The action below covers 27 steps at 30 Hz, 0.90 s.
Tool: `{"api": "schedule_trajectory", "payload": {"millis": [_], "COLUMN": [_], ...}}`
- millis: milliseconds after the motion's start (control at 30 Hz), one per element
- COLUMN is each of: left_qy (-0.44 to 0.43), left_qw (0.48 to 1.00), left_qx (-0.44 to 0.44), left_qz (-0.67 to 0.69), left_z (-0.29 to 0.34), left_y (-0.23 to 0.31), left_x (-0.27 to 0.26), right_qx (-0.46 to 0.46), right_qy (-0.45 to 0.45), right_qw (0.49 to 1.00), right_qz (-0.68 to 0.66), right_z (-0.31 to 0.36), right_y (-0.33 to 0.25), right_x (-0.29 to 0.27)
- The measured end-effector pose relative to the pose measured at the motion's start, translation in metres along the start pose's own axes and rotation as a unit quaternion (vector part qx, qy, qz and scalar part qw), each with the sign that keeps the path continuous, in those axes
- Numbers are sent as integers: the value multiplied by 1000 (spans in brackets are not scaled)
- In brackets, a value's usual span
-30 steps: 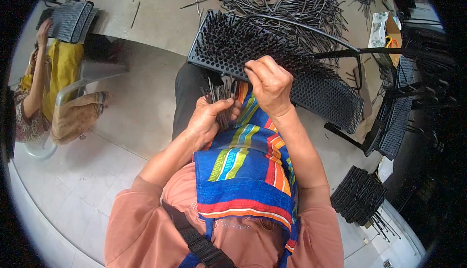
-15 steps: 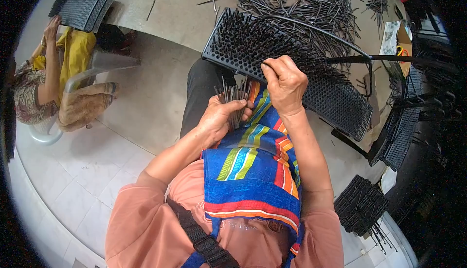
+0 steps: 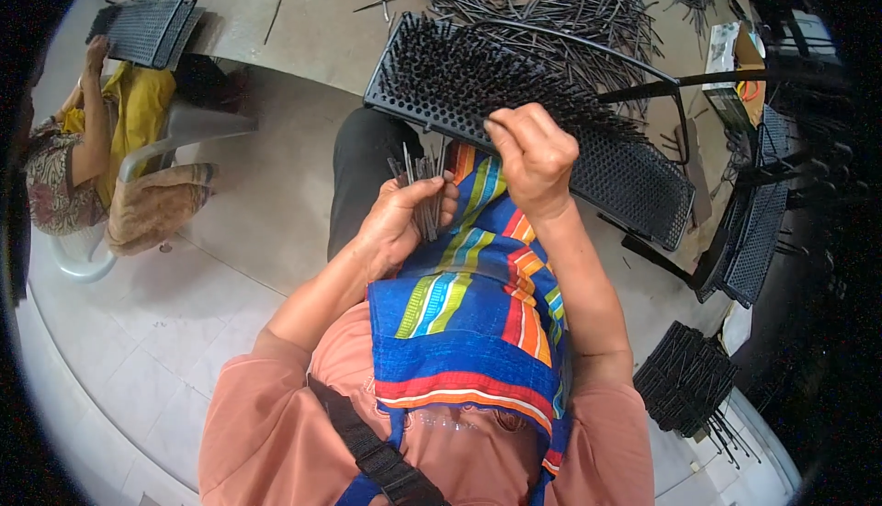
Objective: Manually inserting metal bristles or spikes into a plastic base to assemble a brush.
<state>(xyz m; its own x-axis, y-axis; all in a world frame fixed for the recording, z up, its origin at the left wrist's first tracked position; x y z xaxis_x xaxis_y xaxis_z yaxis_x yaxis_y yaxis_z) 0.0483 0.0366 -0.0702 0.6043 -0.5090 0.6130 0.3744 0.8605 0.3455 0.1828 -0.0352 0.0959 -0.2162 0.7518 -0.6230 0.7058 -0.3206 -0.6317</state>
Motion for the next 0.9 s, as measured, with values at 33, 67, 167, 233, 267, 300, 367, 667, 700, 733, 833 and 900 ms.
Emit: {"api": "schedule_trajectory", "payload": {"millis": [33, 67, 167, 233, 267, 300, 367, 667, 700, 733, 833, 900], "left_qy": [1, -14, 0, 15, 26, 37, 52, -4, -5, 2, 5, -2], "left_qw": [1000, 999, 997, 999, 999, 998, 997, 996, 996, 997, 999, 998], "left_qx": [-5, -5, -24, -4, 19, 42, 48, 33, 31, 25, 14, 9], "left_qz": [19, 30, 79, 51, 13, -25, -40, -85, -88, -66, -49, -56], "left_z": [0, -1, -5, -9, -12, -14, -11, -7, -6, -6, -8, -7], "left_y": [1, 1, -1, 2, 4, 7, 6, 5, 5, 5, 4, 4], "left_x": [0, 4, 11, 10, 1, -6, -12, -24, -27, -32, -38, -35], "right_qx": [-28, -89, -147, -107, -105, -95, -82, 159, 172, 136, 169, 145], "right_qy": [2, -3, -76, -102, -103, -118, -131, -147, -171, -168, -180, -167], "right_qw": [1000, 995, 984, 987, 987, 988, 988, 974, 965, 971, 965, 970], "right_qz": [7, 32, 65, 67, 68, 43, 19, 72, 99, 100, 92, 105], "right_z": [3, 13, 61, 78, 77, 76, 74, 97, 100, 97, 104, 107], "right_y": [-9, -26, -51, -51, -51, -49, -43, 43, 47, 46, 55, 58], "right_x": [-3, -3, 19, 35, 36, 40, 44, 78, 86, 93, 103, 103]}}
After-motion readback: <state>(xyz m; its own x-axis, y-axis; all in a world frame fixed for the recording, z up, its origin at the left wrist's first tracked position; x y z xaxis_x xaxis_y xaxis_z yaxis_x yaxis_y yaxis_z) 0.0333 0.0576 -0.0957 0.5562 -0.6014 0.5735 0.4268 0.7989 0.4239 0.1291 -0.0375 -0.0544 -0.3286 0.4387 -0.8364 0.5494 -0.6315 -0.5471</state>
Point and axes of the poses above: each hand's wrist, its own z-axis away from the middle knuckle, its own x-axis out of the palm, y = z × x, the point moved 10 cm from there along -z, towards the middle knuckle, and after that the axes turned 4 degrees about -z, right-handed, at the moved point
